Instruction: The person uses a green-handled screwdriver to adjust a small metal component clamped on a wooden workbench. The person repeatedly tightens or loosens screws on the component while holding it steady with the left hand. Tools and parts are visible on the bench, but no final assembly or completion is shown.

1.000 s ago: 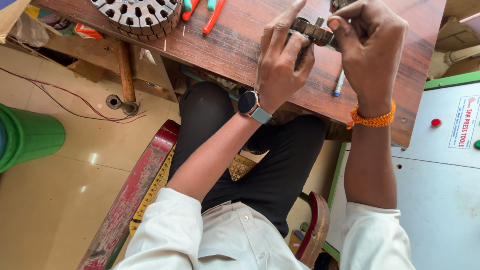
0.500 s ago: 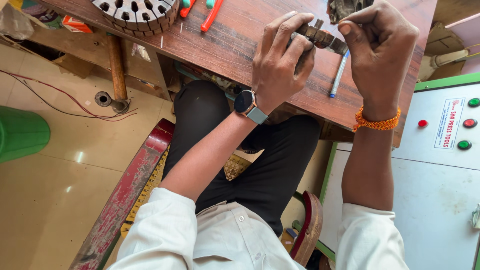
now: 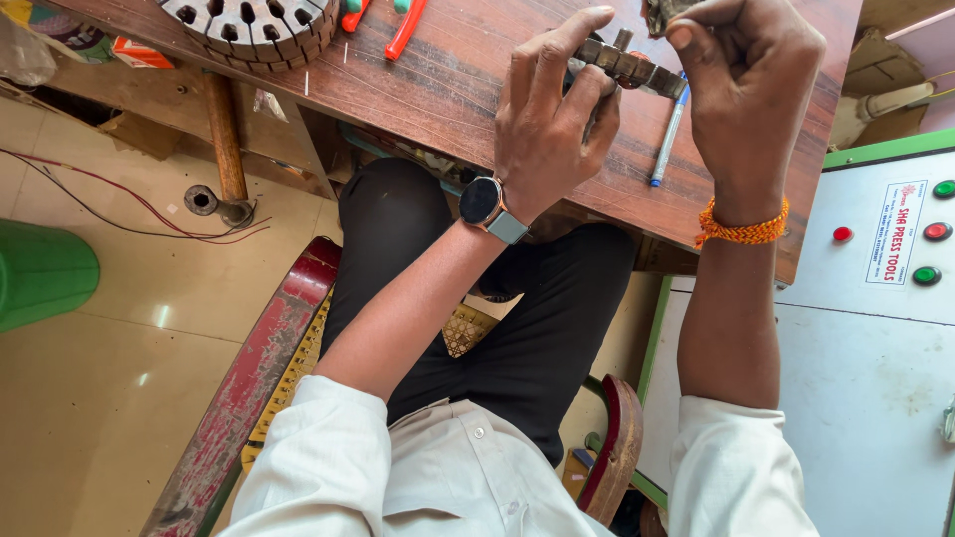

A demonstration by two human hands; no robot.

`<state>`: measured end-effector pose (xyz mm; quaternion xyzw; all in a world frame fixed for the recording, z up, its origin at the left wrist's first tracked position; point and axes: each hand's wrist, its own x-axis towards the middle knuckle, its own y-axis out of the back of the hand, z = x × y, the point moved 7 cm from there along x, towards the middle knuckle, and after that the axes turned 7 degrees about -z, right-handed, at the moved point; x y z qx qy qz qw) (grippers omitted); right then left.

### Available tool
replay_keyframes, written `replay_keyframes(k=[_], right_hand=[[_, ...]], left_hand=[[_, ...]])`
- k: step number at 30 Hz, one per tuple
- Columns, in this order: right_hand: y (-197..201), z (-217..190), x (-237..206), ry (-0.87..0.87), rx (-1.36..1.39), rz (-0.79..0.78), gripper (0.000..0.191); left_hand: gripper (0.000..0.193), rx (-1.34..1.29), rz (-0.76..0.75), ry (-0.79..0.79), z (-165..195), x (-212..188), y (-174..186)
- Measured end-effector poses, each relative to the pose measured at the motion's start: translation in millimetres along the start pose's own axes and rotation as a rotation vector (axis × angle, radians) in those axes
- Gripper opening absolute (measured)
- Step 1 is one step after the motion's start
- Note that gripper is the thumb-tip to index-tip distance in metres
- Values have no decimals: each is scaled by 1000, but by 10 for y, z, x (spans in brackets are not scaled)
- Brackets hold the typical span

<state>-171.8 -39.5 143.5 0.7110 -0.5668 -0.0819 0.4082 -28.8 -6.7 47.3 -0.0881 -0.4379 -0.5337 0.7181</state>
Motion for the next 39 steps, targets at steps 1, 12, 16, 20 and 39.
replay_keyframes(k=[1,12,16,20,39], right_hand=[[3,11,26,2,-5,-9,18],[-154,410,379,-50,187,-129,10],[-117,462,302,-107,288,-99,6],[73,354,132,-172,249,-37,7],[-159,196,-606,-88,-83,90,7]], left_hand=[[14,-6,-2,17,-4,5,-7],[20,117,-8,-43,64,50,9],[36,50,-52,-264,122,204,56],[45,3,-284,-428,24,359,19],[35,-126,-354,-355,1,502,48]])
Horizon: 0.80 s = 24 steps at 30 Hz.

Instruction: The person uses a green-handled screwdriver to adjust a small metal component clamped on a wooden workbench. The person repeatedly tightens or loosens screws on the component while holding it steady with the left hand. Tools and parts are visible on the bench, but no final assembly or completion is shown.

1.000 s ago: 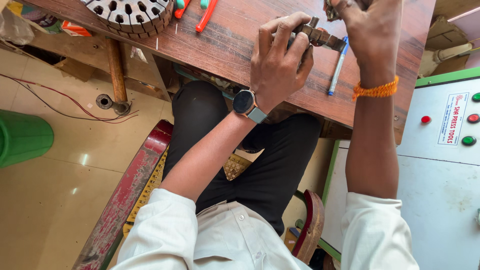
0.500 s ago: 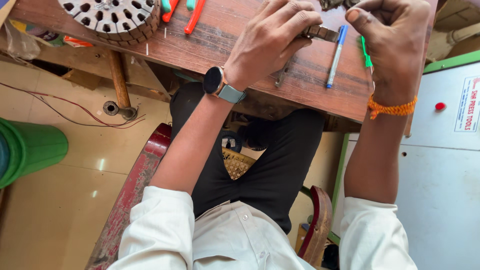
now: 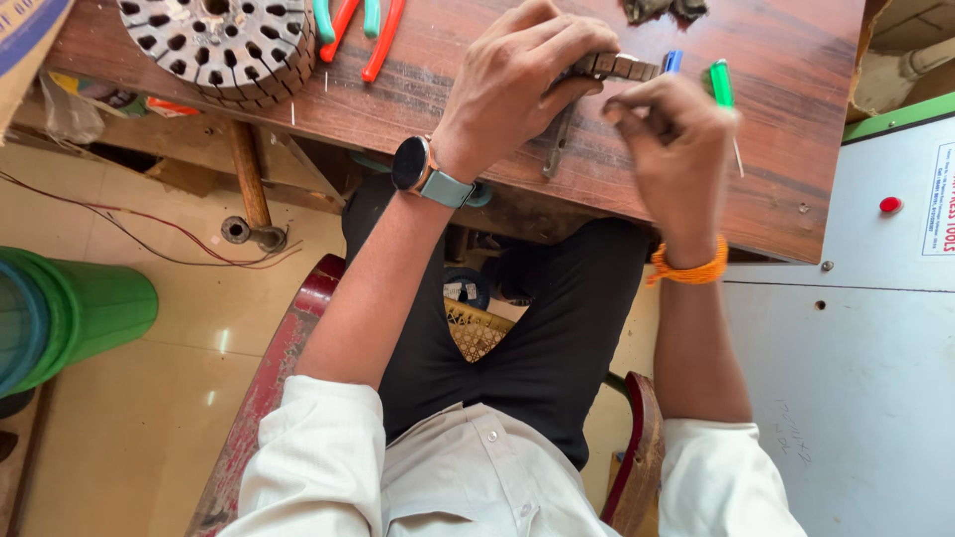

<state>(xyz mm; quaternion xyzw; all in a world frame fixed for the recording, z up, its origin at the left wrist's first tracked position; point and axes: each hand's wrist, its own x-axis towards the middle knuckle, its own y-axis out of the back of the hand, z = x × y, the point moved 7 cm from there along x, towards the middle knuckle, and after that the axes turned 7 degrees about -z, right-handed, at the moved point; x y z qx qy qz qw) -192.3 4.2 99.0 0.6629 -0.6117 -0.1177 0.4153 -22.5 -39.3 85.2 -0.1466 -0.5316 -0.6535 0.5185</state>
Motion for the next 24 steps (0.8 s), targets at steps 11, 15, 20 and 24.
replay_keyframes(k=[11,15,20,24], right_hand=[[-382,216,-125,118,43,41,9],[-371,275,-159,94,41,47,13],[-351,297,-185,111,174,46,12],[-322,358,-213,46,265,76,9]], left_hand=[[49,119,-146,-31,33,-25,-45],[49,373,-102,-68,204,-202,-149],[28,424,-75,3,169,-303,-215],[19,326,-26,-5,139,-306,-201]])
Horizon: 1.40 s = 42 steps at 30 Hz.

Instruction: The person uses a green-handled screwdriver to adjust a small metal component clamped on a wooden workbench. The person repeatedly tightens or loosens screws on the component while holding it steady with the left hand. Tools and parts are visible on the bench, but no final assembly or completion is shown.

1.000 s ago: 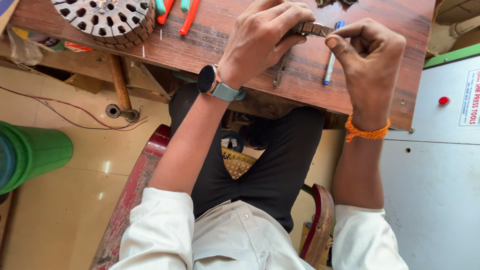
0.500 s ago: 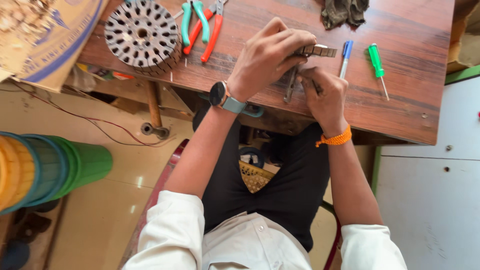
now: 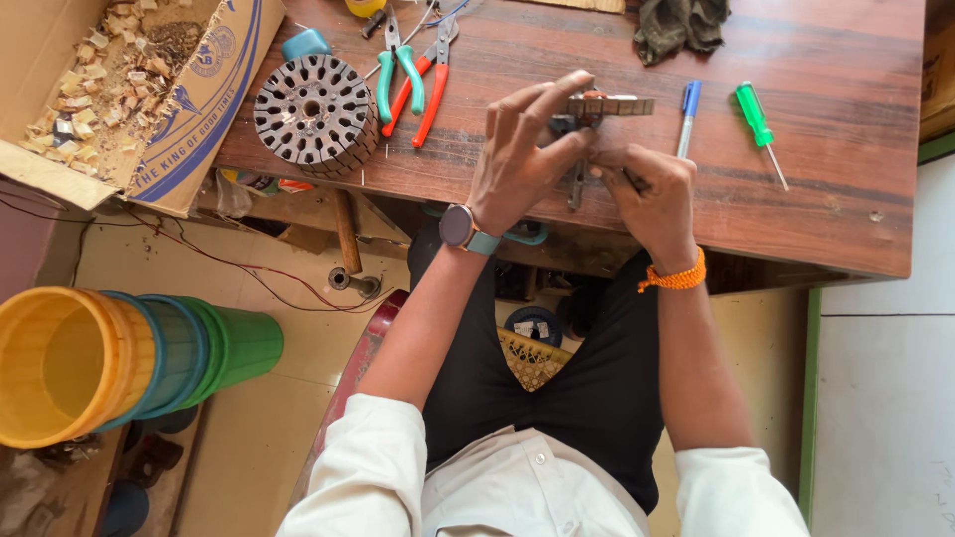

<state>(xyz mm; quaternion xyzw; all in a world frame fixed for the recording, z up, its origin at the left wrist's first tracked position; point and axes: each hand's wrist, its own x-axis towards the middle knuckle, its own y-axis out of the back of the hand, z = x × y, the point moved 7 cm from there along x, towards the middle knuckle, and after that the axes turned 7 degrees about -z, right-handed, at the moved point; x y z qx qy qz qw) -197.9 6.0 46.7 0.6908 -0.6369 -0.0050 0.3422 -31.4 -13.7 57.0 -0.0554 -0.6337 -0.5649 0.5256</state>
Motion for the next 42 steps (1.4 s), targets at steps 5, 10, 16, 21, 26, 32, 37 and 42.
replay_keyframes(k=[5,10,16,21,26,32,37,42], right_hand=[[91,-38,-12,10,11,72,10],[132,-98,17,8,66,70,9],[212,-237,31,45,123,75,12],[254,-323,38,52,183,80,11],[284,-348,35,73,139,71,9],[248,-255,21,75,170,70,9],[201,-162,11,91,208,72,10],[159,-87,15,80,172,62,10]], left_hand=[[21,-64,13,62,37,35,50],[23,55,-2,81,240,169,147],[21,51,-15,144,423,308,236],[17,-89,56,198,456,338,310],[13,-203,152,220,488,356,351],[11,-239,182,266,445,343,340],[12,-234,223,332,363,297,287],[15,-246,214,365,249,238,236]])
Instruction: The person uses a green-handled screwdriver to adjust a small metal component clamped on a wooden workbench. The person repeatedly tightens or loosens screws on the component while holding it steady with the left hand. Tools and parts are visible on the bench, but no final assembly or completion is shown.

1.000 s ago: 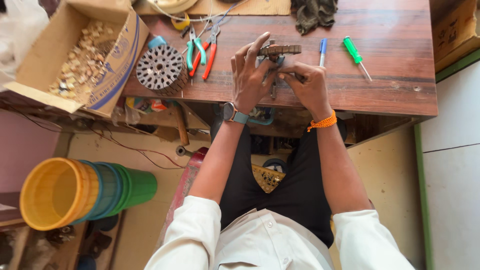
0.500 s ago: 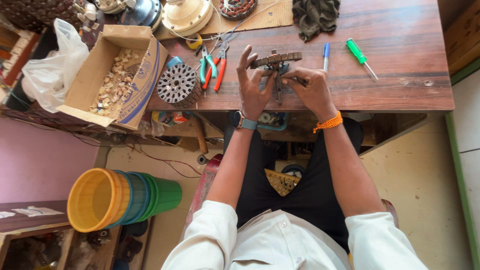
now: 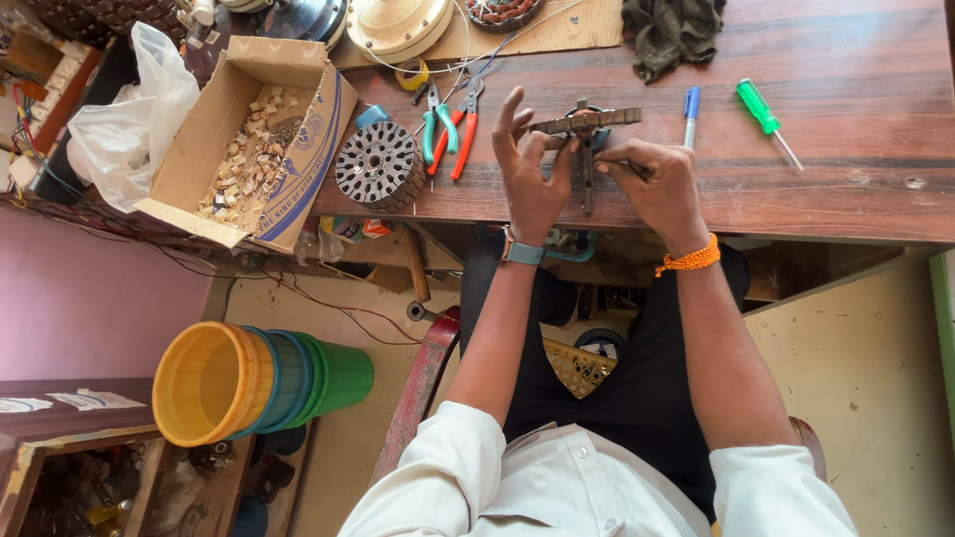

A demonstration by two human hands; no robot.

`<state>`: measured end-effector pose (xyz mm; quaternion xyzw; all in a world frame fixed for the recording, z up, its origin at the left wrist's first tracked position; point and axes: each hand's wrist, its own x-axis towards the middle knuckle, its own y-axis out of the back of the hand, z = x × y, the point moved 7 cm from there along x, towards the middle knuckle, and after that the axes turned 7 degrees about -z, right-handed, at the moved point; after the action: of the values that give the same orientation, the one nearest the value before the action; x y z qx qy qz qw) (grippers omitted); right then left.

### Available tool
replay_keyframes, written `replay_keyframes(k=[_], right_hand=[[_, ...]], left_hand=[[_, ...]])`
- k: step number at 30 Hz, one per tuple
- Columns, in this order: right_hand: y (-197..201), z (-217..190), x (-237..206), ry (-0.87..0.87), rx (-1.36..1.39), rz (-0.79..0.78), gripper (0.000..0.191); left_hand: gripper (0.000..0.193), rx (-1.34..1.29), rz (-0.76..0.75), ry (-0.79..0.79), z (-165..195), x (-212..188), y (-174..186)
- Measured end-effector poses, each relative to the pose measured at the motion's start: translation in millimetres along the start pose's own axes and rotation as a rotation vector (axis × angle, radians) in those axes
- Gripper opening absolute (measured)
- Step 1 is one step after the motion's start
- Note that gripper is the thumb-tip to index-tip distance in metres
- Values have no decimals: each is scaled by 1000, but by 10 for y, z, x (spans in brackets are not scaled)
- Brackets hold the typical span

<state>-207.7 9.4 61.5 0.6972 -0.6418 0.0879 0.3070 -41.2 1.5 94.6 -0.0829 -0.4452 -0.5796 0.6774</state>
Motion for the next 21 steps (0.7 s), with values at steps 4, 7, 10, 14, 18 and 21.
replay_keyframes(k=[4,7,10,14,18,21], right_hand=[[-16,85,-17,-59,-43,5,10],[-14,119,-23,-73,-70,16,10],[-21,111,-21,-40,-76,19,10],[-38,138,-35,-61,-80,5,8],[-46,182,-55,-105,-87,25,6],[-52,165,-53,-87,-73,22,9]], left_hand=[[15,-22,-24,-19,-95,-31,-16],[17,-47,-20,-21,-173,-69,-26],[20,-13,-29,10,-245,-91,-38],[18,26,-45,3,-284,-84,-46],[18,32,-31,-14,-297,-89,-31],[17,-32,-67,5,-336,-96,-47]])
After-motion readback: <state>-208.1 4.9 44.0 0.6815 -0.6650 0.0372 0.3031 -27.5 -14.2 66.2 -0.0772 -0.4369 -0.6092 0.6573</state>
